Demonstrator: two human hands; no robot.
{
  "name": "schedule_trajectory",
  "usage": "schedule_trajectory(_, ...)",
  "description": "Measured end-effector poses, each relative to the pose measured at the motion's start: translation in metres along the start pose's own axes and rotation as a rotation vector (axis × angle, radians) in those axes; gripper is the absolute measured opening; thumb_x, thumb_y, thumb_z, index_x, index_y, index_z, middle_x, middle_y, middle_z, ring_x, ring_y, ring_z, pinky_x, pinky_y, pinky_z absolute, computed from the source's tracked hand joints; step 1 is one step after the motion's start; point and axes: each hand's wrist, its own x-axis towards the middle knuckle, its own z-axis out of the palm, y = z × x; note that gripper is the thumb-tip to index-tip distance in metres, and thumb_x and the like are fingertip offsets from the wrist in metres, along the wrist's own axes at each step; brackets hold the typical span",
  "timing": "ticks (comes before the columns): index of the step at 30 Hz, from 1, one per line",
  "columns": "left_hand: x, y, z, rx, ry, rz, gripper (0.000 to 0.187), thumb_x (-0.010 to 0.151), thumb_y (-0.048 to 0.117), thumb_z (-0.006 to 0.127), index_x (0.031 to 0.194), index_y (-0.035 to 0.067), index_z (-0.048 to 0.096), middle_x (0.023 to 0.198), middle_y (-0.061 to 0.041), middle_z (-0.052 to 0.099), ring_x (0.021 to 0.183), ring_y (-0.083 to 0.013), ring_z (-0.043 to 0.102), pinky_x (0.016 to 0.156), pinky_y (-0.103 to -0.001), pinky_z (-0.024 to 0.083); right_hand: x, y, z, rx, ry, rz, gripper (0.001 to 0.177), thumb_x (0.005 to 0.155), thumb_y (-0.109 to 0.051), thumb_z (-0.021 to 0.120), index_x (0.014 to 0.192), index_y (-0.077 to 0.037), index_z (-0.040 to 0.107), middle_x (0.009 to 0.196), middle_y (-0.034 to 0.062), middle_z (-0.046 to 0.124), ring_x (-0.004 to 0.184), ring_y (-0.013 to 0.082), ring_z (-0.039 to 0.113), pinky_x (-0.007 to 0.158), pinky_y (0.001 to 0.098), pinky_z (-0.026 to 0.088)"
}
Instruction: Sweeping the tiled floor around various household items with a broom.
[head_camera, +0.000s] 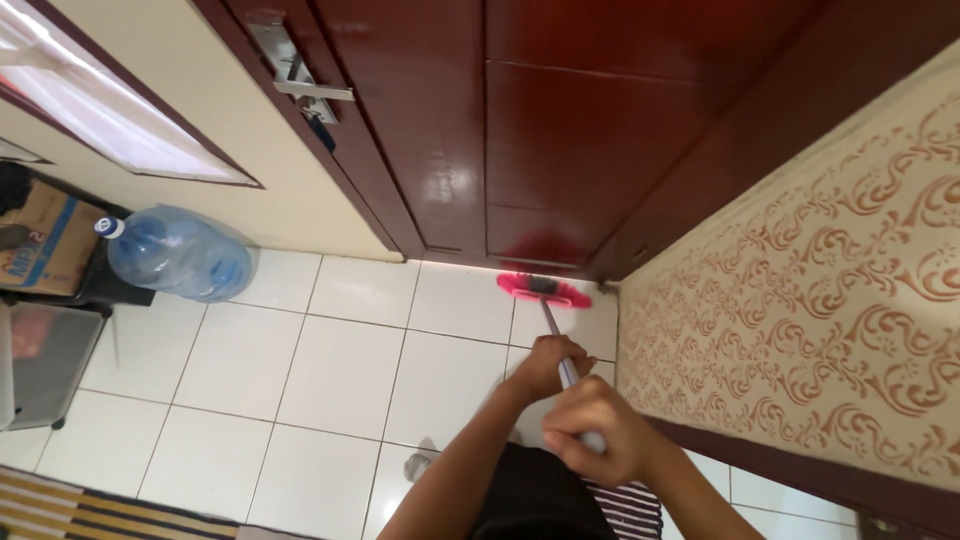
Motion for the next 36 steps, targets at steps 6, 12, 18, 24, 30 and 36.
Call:
schedule_trajectory(6, -0.004, 0.015, 0.003, 0.240, -0.012, -0.100, 0.033, 0.092, 0.028, 0.069, 0.065, 0.010, 0.061, 0.066, -0.007, 0.064, 0.074, -0.0297, 0.063, 0.084, -0.043, 0.044, -0.008, -0.011, 0.001, 0.007, -0.005, -0.050, 0.033, 0.086, -0.007, 0.063, 0.060, -0.005, 0.043, 0.055, 0.0079, 0.042, 0.049, 0.0266, 0.048, 0.051, 0.0395, 0.037)
schedule_trajectory(12, -0.013, 0.064, -0.019, 0.290, -0.027, -0.087, 0.038, 0.095, 0.027, 0.068, 0.063, 0.009, 0.060, 0.065, -0.006, 0.064, 0.076, -0.0272, 0.064, 0.099, -0.042, 0.044, 0.000, -0.052, -0.008, 0.083, -0.075, -0.079, 0.033, 0.083, -0.007, 0.063, 0.059, -0.008, 0.040, 0.055, 0.0063, 0.040, 0.048, 0.0266, 0.048, 0.054, 0.0402, 0.039)
schedule_trajectory(18, -0.033, 0.026, -0.049, 0.363, -0.143, -0.188, 0.027, 0.091, 0.029, 0.068, 0.071, 0.011, 0.068, 0.075, -0.005, 0.069, 0.085, -0.0235, 0.067, 0.106, -0.044, 0.036, 0.016, -0.017, 0.021, 0.065, -0.018, -0.115, 0.031, 0.086, -0.006, 0.063, 0.062, -0.006, 0.043, 0.058, 0.0087, 0.043, 0.053, 0.0296, 0.050, 0.054, 0.0423, 0.039)
schedule_trajectory(24, -0.022, 0.018, -0.063, 0.464, -0.108, -0.179, 0.029, 0.094, 0.029, 0.066, 0.071, 0.012, 0.070, 0.076, -0.003, 0.072, 0.090, -0.0203, 0.067, 0.112, -0.045, 0.032, 0.030, -0.009, 0.024, 0.067, 0.024, -0.063, 0.028, 0.086, -0.006, 0.061, 0.062, -0.007, 0.047, 0.055, 0.0073, 0.044, 0.049, 0.0267, 0.050, 0.051, 0.0399, 0.040)
schedule_trajectory(30, -0.029, 0.075, -0.077, 0.394, -0.014, -0.142, 0.027, 0.093, 0.026, 0.068, 0.072, 0.010, 0.068, 0.074, -0.002, 0.071, 0.088, -0.0207, 0.066, 0.113, -0.044, 0.033, 0.043, -0.058, 0.006, 0.115, -0.088, -0.137, 0.030, 0.082, -0.005, 0.061, 0.060, -0.008, 0.042, 0.055, 0.0058, 0.043, 0.048, 0.0253, 0.047, 0.053, 0.0401, 0.037)
schedule_trajectory(36, -0.051, 0.038, -0.096, 0.448, -0.091, -0.197, 0.026, 0.091, 0.029, 0.068, 0.072, 0.012, 0.070, 0.074, -0.004, 0.070, 0.085, -0.0204, 0.066, 0.111, -0.047, 0.029, 0.050, -0.025, 0.033, 0.096, -0.053, -0.133, 0.030, 0.085, -0.006, 0.061, 0.061, -0.007, 0.043, 0.056, 0.0080, 0.041, 0.051, 0.0281, 0.048, 0.053, 0.0411, 0.037)
